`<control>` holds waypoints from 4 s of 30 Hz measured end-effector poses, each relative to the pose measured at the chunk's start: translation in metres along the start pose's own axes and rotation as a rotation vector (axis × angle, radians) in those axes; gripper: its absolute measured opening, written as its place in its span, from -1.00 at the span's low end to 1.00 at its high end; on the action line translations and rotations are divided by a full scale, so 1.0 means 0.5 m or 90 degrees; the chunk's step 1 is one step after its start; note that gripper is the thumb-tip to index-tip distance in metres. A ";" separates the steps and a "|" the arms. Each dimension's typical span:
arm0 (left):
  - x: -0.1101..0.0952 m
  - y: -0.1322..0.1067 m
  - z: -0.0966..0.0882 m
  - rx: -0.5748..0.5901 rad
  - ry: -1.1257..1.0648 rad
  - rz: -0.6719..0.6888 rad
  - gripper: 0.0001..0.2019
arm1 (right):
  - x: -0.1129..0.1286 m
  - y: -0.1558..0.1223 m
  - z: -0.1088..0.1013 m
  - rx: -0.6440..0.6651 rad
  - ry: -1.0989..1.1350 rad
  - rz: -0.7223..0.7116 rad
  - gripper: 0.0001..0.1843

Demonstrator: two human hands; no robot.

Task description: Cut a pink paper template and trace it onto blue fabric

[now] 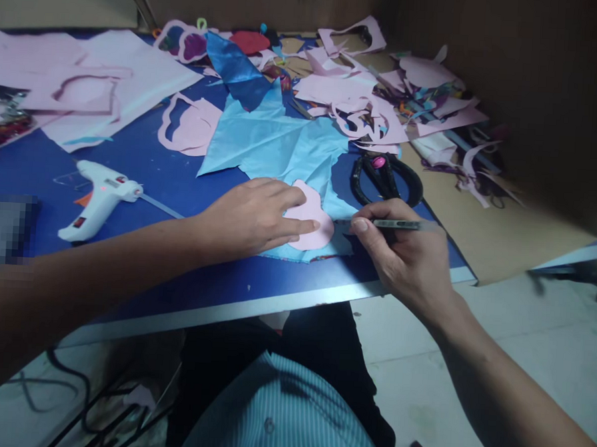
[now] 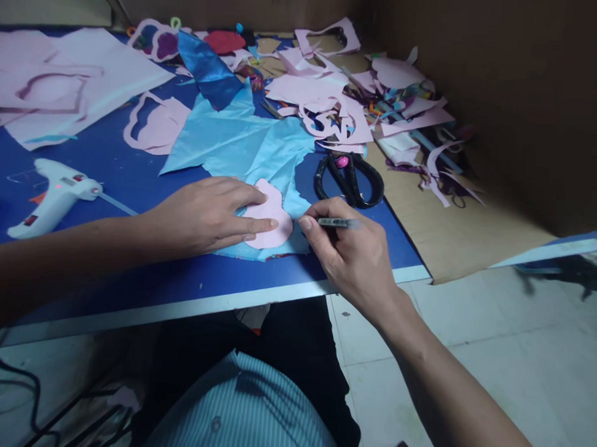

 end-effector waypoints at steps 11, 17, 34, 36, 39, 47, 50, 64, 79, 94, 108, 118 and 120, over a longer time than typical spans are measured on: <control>0.000 0.004 0.002 -0.005 -0.020 -0.010 -0.65 | 0.001 -0.019 -0.014 -0.026 -0.004 0.026 -0.78; 0.001 0.006 0.002 -0.004 -0.028 -0.018 -0.64 | -0.010 -0.004 -0.007 -0.011 0.075 0.103 -0.70; 0.000 0.005 0.003 0.007 -0.011 -0.006 -0.62 | -0.018 0.020 0.011 0.020 0.092 0.099 -0.70; -0.001 0.006 0.002 0.006 -0.011 -0.002 -0.62 | -0.021 0.021 0.010 0.006 0.098 0.104 -0.72; -0.001 0.006 0.001 -0.002 -0.009 0.000 -0.64 | -0.025 0.022 0.011 0.001 0.102 0.104 -0.74; -0.001 0.006 0.001 -0.009 -0.010 -0.008 -0.63 | 0.000 0.005 0.010 0.022 0.123 0.109 -0.73; 0.000 0.005 0.001 -0.007 -0.013 -0.005 -0.62 | 0.016 -0.003 0.014 0.043 0.117 0.095 -0.72; 0.001 0.004 0.005 0.012 -0.009 -0.003 -0.58 | 0.027 -0.003 0.022 0.069 0.092 0.052 -0.68; 0.002 0.004 0.002 0.002 -0.043 -0.010 -0.62 | -0.012 0.002 0.009 0.018 0.087 0.124 -0.75; 0.000 0.001 0.003 -0.002 -0.015 -0.012 -0.63 | -0.023 -0.004 -0.007 -0.046 0.108 0.152 -0.65; -0.008 0.004 -0.002 0.004 0.005 0.030 -0.61 | -0.011 -0.009 -0.001 -0.035 0.025 0.070 -0.81; -0.007 0.002 0.000 -0.001 0.015 0.033 -0.61 | -0.001 -0.002 0.006 -0.007 -0.001 0.030 -0.83; -0.006 0.003 0.000 0.000 0.012 0.029 -0.61 | 0.002 0.000 0.005 -0.006 -0.009 0.025 -0.84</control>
Point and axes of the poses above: each hand's wrist, its own y-axis towards the middle knuckle, its own z-axis out of the palm, x = y × z, the point moved 6 cm from there along y, towards the middle knuckle, and after that the axes turned 7 degrees about -x, right-handed, at the moved point
